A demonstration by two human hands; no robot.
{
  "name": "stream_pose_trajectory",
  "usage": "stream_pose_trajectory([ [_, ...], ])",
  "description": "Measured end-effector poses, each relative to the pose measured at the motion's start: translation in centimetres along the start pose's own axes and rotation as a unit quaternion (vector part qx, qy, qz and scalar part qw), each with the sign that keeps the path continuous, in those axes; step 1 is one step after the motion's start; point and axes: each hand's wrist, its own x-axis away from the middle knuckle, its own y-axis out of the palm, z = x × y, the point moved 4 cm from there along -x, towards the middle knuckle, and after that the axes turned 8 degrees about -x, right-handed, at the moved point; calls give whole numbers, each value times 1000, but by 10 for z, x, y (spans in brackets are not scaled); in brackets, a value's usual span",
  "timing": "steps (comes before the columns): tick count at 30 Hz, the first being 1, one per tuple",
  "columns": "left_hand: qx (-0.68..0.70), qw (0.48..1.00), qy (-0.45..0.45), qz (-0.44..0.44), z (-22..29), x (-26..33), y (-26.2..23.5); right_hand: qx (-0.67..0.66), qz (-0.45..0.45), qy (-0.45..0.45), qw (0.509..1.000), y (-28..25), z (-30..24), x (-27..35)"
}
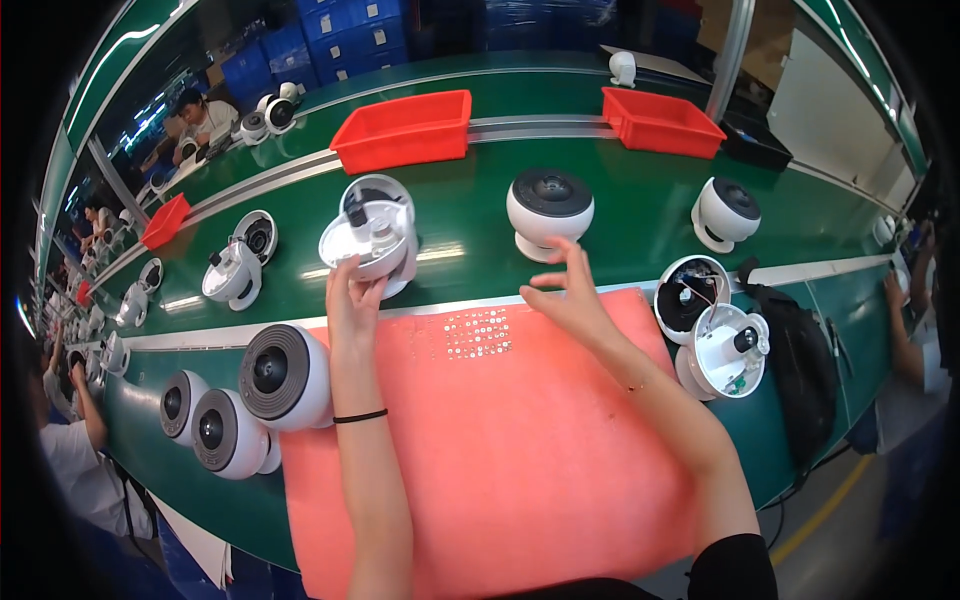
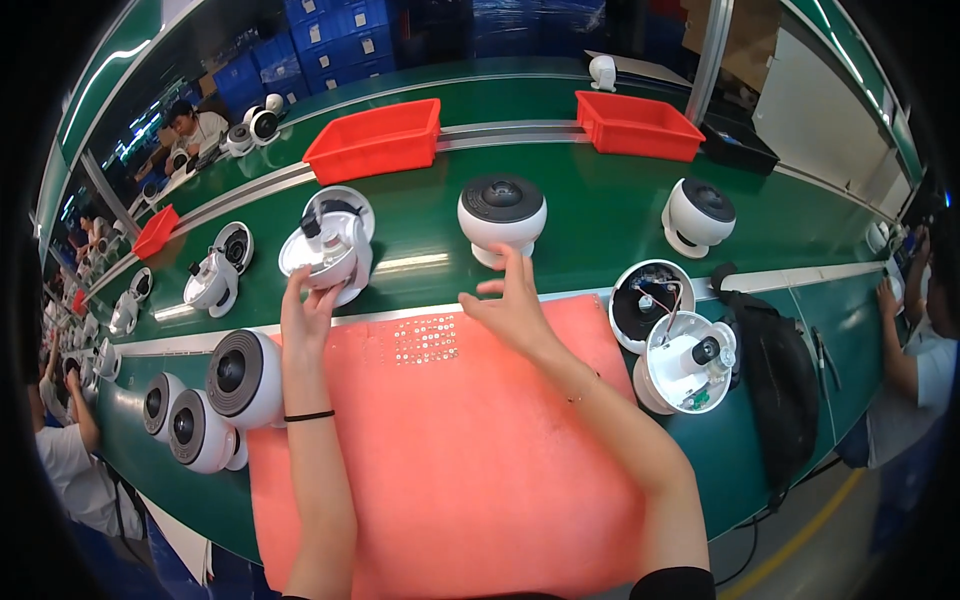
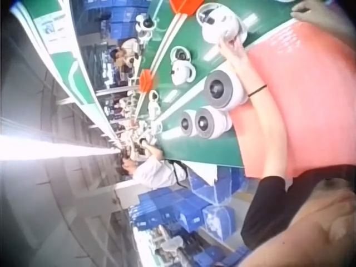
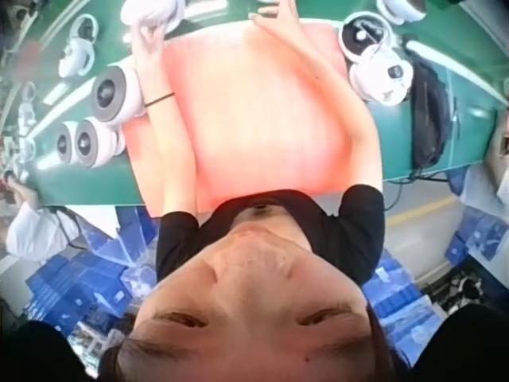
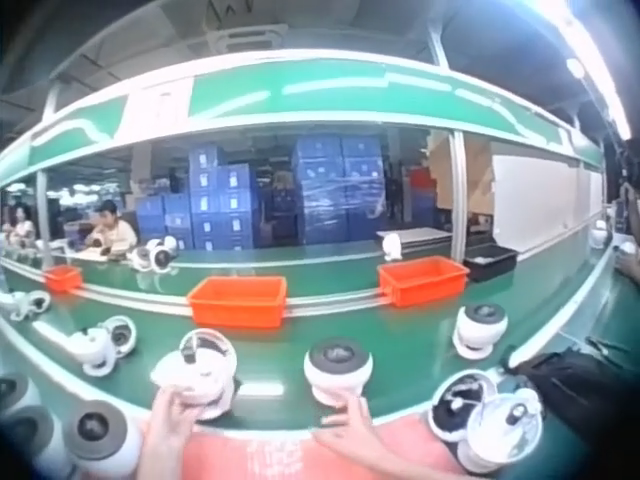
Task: Assembling the internal components and outer shell of dome security cameras on an assembly line.
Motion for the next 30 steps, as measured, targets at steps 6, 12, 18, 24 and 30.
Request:
stream_pose_trajectory([
  [6, -67, 994, -45, -69, 43, 48, 42, 446, 13, -367, 816, 13, -85, 26],
  [12, -135, 980, -62, -130, 60, 79, 67, 542, 62, -471, 693, 4, -98, 56],
  [18, -84, 972, -51, -215, 54, 87, 73, 543, 51, -526, 653, -16, -100, 102],
  [24, -102, 958, -78, -257, 34, 90, 78, 540, 30, -526, 656, -31, -110, 135],
  [30, -290, 896, 7, -337, 14, 97, 49, 322, -176, -352, 861, -24, -104, 161],
])
